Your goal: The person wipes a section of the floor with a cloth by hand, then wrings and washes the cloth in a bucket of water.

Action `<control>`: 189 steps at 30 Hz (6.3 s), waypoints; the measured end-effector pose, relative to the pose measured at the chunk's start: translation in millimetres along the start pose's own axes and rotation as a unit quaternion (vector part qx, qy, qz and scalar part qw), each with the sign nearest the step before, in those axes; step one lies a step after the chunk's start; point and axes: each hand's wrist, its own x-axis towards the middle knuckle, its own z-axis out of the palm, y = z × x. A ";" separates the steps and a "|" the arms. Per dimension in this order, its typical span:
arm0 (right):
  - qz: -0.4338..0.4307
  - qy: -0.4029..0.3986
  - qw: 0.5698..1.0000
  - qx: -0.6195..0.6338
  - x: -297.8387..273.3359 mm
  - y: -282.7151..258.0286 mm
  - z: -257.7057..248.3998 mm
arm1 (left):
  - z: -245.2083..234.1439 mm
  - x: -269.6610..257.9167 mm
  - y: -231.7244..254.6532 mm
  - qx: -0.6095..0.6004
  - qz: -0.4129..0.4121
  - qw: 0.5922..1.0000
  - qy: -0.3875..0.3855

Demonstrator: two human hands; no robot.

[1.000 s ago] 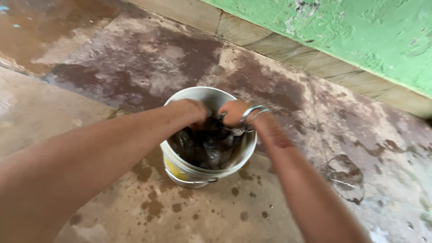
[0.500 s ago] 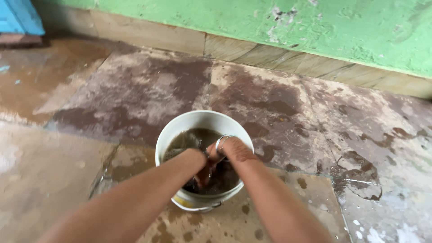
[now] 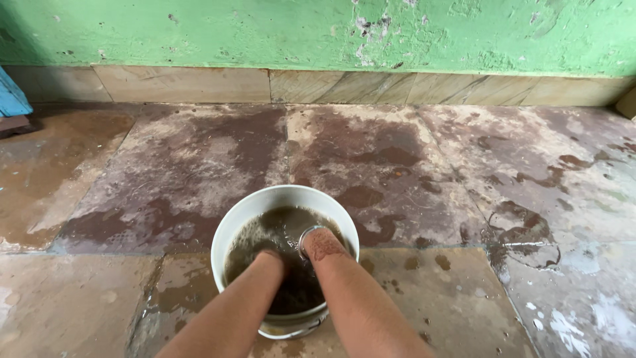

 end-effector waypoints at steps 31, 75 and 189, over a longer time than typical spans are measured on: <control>-0.015 -0.023 1.000 -0.007 16.4 -10.8 22.7 | -20.7 -38.8 -5.6 0.003 -0.029 0.993 -0.112; -0.063 0.027 0.998 0.001 20.4 -7.6 13.6 | -35.9 -55.8 1.9 -0.003 -0.060 0.997 -0.054; -0.111 0.295 0.762 0.565 -266.9 52.3 -273.3 | -290.1 -153.7 6.1 -0.878 0.213 0.296 0.308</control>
